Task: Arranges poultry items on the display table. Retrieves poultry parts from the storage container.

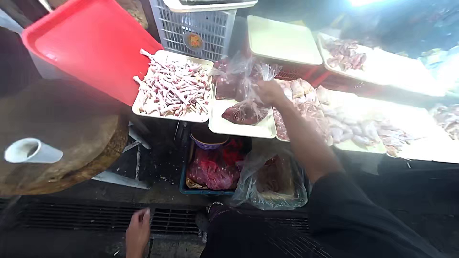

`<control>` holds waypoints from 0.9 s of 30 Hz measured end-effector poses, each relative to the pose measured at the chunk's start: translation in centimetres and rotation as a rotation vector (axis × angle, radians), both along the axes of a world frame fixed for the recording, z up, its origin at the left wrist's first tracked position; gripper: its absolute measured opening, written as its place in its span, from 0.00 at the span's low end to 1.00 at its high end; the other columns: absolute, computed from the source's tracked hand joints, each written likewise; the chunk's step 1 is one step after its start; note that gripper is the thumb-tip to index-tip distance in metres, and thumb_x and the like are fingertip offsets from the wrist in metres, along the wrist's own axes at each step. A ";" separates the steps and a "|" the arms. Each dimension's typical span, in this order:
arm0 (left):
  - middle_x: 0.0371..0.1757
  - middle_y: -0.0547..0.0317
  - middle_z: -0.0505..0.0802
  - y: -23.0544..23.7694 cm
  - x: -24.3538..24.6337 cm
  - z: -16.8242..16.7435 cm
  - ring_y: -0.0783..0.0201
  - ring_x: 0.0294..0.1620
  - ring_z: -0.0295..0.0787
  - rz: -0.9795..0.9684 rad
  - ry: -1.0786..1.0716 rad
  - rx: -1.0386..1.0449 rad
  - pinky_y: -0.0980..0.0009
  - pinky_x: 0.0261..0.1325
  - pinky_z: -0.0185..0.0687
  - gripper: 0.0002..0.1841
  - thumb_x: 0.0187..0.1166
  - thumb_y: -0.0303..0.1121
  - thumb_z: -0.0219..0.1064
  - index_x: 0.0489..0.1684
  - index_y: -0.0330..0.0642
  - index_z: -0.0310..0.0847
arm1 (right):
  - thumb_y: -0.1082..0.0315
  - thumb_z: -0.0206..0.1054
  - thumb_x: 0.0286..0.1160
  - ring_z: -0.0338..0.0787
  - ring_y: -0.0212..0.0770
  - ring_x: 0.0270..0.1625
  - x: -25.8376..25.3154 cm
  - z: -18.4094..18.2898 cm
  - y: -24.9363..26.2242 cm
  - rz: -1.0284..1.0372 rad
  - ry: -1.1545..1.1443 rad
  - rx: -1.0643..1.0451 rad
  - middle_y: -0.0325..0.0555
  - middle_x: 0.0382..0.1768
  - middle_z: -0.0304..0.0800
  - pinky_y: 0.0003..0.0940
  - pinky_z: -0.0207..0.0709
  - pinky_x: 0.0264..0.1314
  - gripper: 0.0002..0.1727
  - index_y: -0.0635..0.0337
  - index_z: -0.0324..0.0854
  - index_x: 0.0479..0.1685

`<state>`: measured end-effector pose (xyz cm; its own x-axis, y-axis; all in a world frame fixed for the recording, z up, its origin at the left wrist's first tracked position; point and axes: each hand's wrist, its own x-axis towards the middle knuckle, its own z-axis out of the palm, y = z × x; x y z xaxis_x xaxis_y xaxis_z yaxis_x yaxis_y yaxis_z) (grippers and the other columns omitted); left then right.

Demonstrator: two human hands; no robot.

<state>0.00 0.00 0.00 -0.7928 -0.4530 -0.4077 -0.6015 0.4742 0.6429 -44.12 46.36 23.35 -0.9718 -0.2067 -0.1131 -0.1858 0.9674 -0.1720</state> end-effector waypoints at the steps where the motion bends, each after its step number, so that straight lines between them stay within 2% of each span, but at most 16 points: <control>1: 0.58 0.34 0.90 1.2 -5.4 2.6 0.40 0.59 0.89 -0.082 0.090 -0.008 0.38 0.65 0.81 0.24 0.91 0.46 0.55 0.68 0.32 0.79 | 0.49 0.48 0.94 0.89 0.66 0.63 0.3 -0.9 0.7 0.038 0.019 -0.110 0.65 0.54 0.91 0.73 0.76 0.66 0.28 0.63 0.85 0.59; 3: 0.61 0.37 0.90 4.8 -14.5 7.4 0.45 0.63 0.88 -0.271 0.252 -0.022 0.42 0.68 0.81 0.24 0.90 0.47 0.57 0.67 0.33 0.81 | 0.53 0.48 0.94 0.88 0.60 0.63 3.1 -2.4 1.7 0.075 0.013 -0.344 0.64 0.56 0.90 0.66 0.76 0.71 0.26 0.67 0.84 0.60; 5: 0.64 0.41 0.89 9.6 -21.4 10.7 0.47 0.68 0.85 -0.482 0.348 -0.046 0.44 0.74 0.79 0.24 0.89 0.48 0.58 0.67 0.37 0.82 | 0.53 0.49 0.95 0.90 0.53 0.57 8.1 -4.6 1.9 0.038 -0.037 -0.514 0.58 0.53 0.89 0.59 0.82 0.65 0.24 0.64 0.83 0.57; 8: 0.67 0.46 0.89 17.6 -28.2 11.7 0.46 0.74 0.82 -0.738 0.486 -0.086 0.43 0.78 0.75 0.21 0.86 0.47 0.64 0.67 0.44 0.85 | 0.53 0.51 0.92 0.89 0.45 0.56 14.7 -9.3 1.4 0.001 -0.146 -0.685 0.54 0.48 0.90 0.47 0.81 0.67 0.25 0.66 0.87 0.50; 10: 0.71 0.48 0.88 22.1 -30.9 10.8 0.45 0.77 0.79 -0.878 0.555 -0.098 0.41 0.80 0.72 0.21 0.83 0.45 0.68 0.70 0.48 0.85 | 0.52 0.52 0.92 0.87 0.44 0.56 18.2 -10.7 0.9 -0.011 -0.151 -0.738 0.53 0.46 0.88 0.44 0.79 0.67 0.26 0.67 0.87 0.47; 13: 0.73 0.54 0.86 26.7 -33.6 9.5 0.47 0.82 0.73 -1.073 0.625 -0.137 0.44 0.84 0.66 0.18 0.82 0.44 0.69 0.68 0.55 0.86 | 0.51 0.53 0.92 0.84 0.41 0.50 20.6 -11.1 1.3 0.000 -0.092 -0.775 0.47 0.39 0.82 0.39 0.78 0.60 0.24 0.61 0.84 0.38; 15: 0.68 0.57 0.89 28.4 -34.7 9.2 0.50 0.80 0.75 -1.193 0.665 -0.163 0.46 0.84 0.66 0.13 0.87 0.45 0.63 0.58 0.55 0.90 | 0.51 0.53 0.93 0.84 0.43 0.50 20.4 -10.2 2.6 0.026 -0.038 -0.704 0.47 0.38 0.83 0.42 0.78 0.60 0.24 0.59 0.83 0.35; 17: 0.61 0.63 0.92 29.3 -35.4 8.9 0.57 0.76 0.79 -1.270 0.697 -0.156 0.49 0.82 0.67 0.14 0.91 0.45 0.56 0.48 0.56 0.91 | 0.49 0.51 0.93 0.86 0.46 0.49 19.3 -8.7 4.3 0.039 0.049 -0.554 0.48 0.37 0.85 0.48 0.78 0.59 0.26 0.58 0.83 0.33; 18: 0.60 0.65 0.92 29.5 -35.7 8.8 0.58 0.76 0.80 -1.297 0.694 -0.140 0.50 0.81 0.68 0.15 0.91 0.47 0.55 0.49 0.57 0.90 | 0.48 0.50 0.94 0.87 0.47 0.47 18.6 -7.9 5.2 0.034 0.101 -0.477 0.47 0.35 0.86 0.50 0.78 0.58 0.27 0.58 0.84 0.32; 20: 0.64 0.68 0.91 29.7 -36.1 9.0 0.60 0.78 0.78 -1.340 0.654 -0.108 0.48 0.82 0.66 0.17 0.90 0.53 0.55 0.58 0.60 0.88 | 0.49 0.48 0.94 0.87 0.45 0.43 17.1 -6.8 6.4 -0.026 0.163 -0.453 0.46 0.30 0.85 0.50 0.78 0.55 0.29 0.58 0.82 0.29; 22: 0.67 0.69 0.90 30.4 -36.1 9.3 0.60 0.79 0.76 -1.352 0.627 -0.099 0.47 0.83 0.63 0.20 0.88 0.57 0.56 0.64 0.61 0.85 | 0.53 0.48 0.94 0.84 0.38 0.34 15.8 -7.0 6.1 -0.136 0.209 -0.625 0.43 0.23 0.80 0.41 0.78 0.46 0.29 0.59 0.79 0.22; 23: 0.63 0.68 0.91 31.0 -36.1 9.3 0.60 0.77 0.78 -1.324 0.648 -0.112 0.46 0.82 0.63 0.18 0.89 0.55 0.55 0.61 0.60 0.86 | 0.55 0.50 0.92 0.81 0.33 0.30 15.2 -7.2 5.4 -0.193 0.214 -0.744 0.40 0.20 0.78 0.35 0.77 0.40 0.28 0.59 0.79 0.21; 25: 0.49 0.65 0.94 31.8 -36.2 8.9 0.58 0.68 0.84 -1.204 0.743 -0.171 0.47 0.76 0.68 0.15 0.91 0.47 0.56 0.47 0.56 0.89 | 0.58 0.51 0.90 0.80 0.24 0.24 14.3 -6.9 3.5 -0.290 0.190 -0.920 0.33 0.17 0.78 0.27 0.76 0.31 0.26 0.56 0.80 0.19; 27: 0.45 0.66 0.94 31.6 -36.5 8.7 0.59 0.62 0.86 -1.119 0.785 -0.229 0.48 0.71 0.69 0.13 0.90 0.44 0.58 0.42 0.56 0.90 | 0.60 0.50 0.90 0.80 0.22 0.24 13.9 -6.5 2.5 -0.367 0.179 -1.022 0.29 0.17 0.78 0.24 0.77 0.31 0.24 0.54 0.81 0.21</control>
